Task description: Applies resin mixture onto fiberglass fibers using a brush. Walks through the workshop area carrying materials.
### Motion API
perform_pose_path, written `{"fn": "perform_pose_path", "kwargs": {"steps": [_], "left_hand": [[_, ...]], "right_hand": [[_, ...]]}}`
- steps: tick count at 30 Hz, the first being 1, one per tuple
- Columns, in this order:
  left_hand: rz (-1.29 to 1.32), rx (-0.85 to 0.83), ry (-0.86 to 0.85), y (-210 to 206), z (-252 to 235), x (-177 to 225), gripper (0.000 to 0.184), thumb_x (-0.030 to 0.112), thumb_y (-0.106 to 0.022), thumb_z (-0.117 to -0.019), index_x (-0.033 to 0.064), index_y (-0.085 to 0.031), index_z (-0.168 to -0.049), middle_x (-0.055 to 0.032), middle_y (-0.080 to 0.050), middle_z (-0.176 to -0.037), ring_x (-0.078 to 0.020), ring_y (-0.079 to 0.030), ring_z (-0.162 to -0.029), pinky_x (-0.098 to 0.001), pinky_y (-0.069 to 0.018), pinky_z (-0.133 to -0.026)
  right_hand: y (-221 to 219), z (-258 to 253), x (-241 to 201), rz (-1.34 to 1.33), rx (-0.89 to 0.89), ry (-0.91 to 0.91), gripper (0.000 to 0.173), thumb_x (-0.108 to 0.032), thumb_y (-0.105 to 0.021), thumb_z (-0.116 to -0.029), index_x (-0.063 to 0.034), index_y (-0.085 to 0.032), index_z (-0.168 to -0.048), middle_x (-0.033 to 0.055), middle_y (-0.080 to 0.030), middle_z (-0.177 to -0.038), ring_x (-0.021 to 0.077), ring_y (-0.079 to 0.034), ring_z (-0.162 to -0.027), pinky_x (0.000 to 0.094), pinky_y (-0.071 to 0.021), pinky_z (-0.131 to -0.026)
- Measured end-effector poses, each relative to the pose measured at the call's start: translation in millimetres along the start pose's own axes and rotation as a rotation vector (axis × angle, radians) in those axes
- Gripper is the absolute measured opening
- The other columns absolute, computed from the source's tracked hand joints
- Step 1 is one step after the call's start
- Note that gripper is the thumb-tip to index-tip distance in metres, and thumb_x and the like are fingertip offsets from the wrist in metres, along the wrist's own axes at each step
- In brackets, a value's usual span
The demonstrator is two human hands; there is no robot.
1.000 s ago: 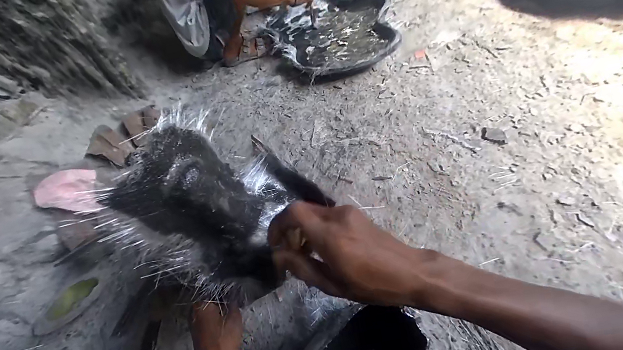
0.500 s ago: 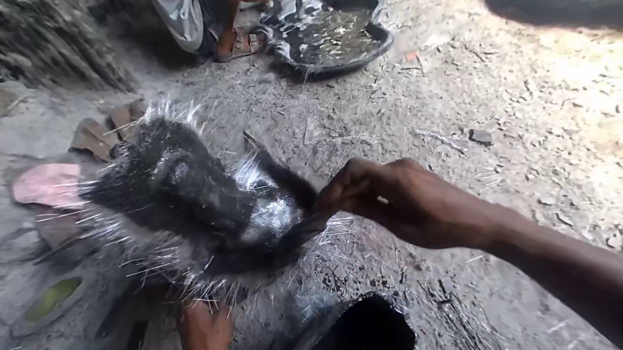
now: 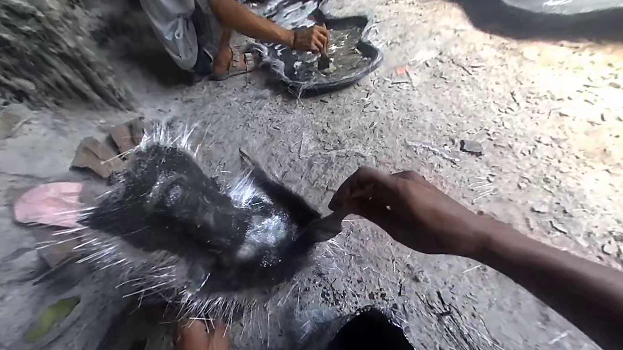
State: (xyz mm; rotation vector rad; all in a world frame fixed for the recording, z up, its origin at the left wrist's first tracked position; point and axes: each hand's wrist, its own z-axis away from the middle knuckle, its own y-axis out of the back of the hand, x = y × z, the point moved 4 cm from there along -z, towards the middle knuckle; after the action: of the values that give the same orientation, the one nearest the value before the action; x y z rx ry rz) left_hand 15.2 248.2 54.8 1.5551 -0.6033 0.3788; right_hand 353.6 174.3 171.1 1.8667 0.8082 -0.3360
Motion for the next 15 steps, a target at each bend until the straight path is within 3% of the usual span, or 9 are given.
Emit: {"fn": "perform_pose_path", "kwargs": {"steps": [3, 5, 8, 12, 15], "left_hand": [[0.003, 0.013, 0.001, 0, 1, -2, 0.046, 0.011, -0.062, -0.0958, -0.0189, -0.054, -0.130, -0.0371, -0.060, -0.128, -0.0447, -0.058, -0.126, -0.0530, -0.0412, -0.111], [0.001, 0.004, 0.015, 1, 1, -1, 0.049, 0.012, -0.062, -0.0961, -0.0192, -0.052, -0.132, -0.0372, -0.058, -0.130, -0.0443, -0.056, -0.128, -0.0518, -0.0401, -0.113], [0.003, -0.007, 0.017, 1, 1, 0, 0.049, 0.012, -0.062, -0.0957, -0.0189, -0.052, -0.133, -0.0369, -0.058, -0.132, -0.0444, -0.055, -0.129, -0.0518, -0.0394, -0.113], [-0.008, -0.014, 0.028, 1, 2, -2, 0.051, 0.011, -0.064, -0.0948, -0.0207, -0.051, -0.133, -0.0384, -0.057, -0.131, -0.0461, -0.055, -0.129, -0.0526, -0.0393, -0.113], [-0.023, -0.031, 0.042, 1, 2, 0, 0.050, 0.010, -0.063, -0.0949, -0.0207, -0.050, -0.133, -0.0395, -0.056, -0.132, -0.0470, -0.054, -0.129, -0.0542, -0.0389, -0.113]], "right_hand": [[9, -6, -12, -0.021, 0.196, -0.030, 0.019, -0.019, -0.059, -0.1034, -0.0078, -0.060, -0.118, -0.0018, -0.072, -0.094, 0.0028, -0.066, -0.068, 0.0214, -0.0572, -0.061], [-5, -7, -18, -0.004, 0.290, -0.064, 0.023, -0.022, -0.064, -0.1015, -0.0047, -0.061, -0.117, 0.0019, -0.072, -0.090, 0.0079, -0.068, -0.067, 0.0267, -0.0596, -0.060], [-37, -2, -17, 0.066, 0.256, -0.088, 0.021, -0.025, -0.068, -0.0988, -0.0064, -0.066, -0.108, 0.0028, -0.069, -0.087, 0.0115, -0.069, -0.070, 0.0309, -0.0613, -0.063], [-36, -5, -21, 0.058, 0.377, -0.045, 0.022, -0.023, -0.067, -0.1002, -0.0035, -0.065, -0.110, 0.0037, -0.069, -0.086, 0.0106, -0.067, -0.069, 0.0288, -0.0600, -0.062], [-44, -17, -26, 0.063, 0.296, -0.002, 0.022, -0.027, -0.067, -0.0993, -0.0060, -0.066, -0.105, 0.0025, -0.069, -0.085, 0.0115, -0.067, -0.067, 0.0308, -0.0580, -0.060]]}}
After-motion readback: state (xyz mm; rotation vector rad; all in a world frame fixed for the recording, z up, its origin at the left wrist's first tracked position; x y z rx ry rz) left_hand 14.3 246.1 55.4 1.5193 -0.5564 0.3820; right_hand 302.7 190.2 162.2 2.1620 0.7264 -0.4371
